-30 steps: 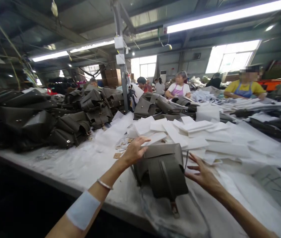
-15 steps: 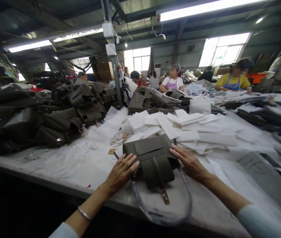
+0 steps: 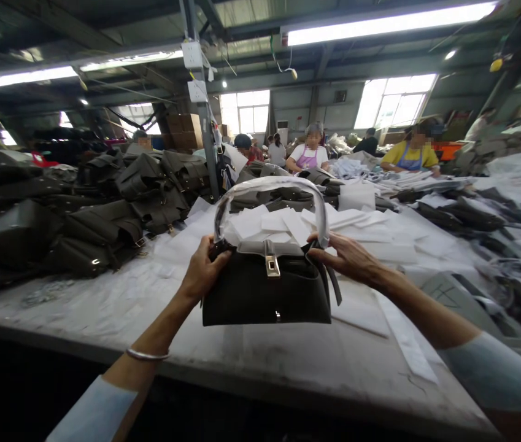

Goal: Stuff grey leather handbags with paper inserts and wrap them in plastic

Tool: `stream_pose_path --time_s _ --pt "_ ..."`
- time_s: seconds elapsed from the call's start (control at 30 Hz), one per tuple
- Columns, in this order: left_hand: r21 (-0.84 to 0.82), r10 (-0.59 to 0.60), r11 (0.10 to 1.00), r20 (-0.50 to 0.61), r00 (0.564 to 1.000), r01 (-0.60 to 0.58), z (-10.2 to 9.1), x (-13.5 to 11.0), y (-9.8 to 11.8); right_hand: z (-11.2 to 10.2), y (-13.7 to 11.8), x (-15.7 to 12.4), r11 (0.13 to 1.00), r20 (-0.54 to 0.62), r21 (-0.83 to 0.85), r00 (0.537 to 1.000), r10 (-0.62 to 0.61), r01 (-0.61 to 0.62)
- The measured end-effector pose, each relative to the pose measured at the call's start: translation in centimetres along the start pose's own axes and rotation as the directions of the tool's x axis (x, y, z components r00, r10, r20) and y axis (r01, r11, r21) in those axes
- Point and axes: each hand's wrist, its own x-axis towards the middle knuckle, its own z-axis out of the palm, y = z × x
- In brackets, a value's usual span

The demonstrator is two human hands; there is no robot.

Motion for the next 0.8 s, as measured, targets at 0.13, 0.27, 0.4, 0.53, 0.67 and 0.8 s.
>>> stream_pose_path --time_s 0.13,0.27,0.4,0.53,0.67,0.8 --pt "0.036 -0.192 0.981 0.236 0.953 0.189 2.6 -0.6 -3.5 3.5 1.7 -1.5 0.962 0.156 0.083 0.957 0.246 -0.26" --pt "0.077 -0.241 0.971 0.297 0.924 0.228 4.5 -1.5 -7.0 8.3 5.2 -5.5 0.909 0.238 0.148 0.906 0.35 -0.39" --pt "0.074 -0.225 0.974 0.286 0.932 0.212 3.7 -1.2 -7.5 9.8 7.6 -9.7 0.907 0.172 0.115 0.908 0.383 -0.405" --pt "0.068 -0.081 0.996 0.331 0.94 0.062 3.0 -1.8 -4.2 9.9 8.3 -11.7 0.971 0.202 -0.071 0.95 0.239 -0.229" --pt "0.109 0.227 0.938 0.524 0.82 -0.33 4.3 -5.2 -0.3 9.6 9.6 -11.9 0.923 0.176 -0.33 0.948 0.266 -0.197" --pt "0.31 0.262 0.78 0.628 0.733 -0.544 6.7 -8.8 0.6 7.3 11.5 -11.6 0.73 0.113 -0.597 0.866 0.486 -0.332"
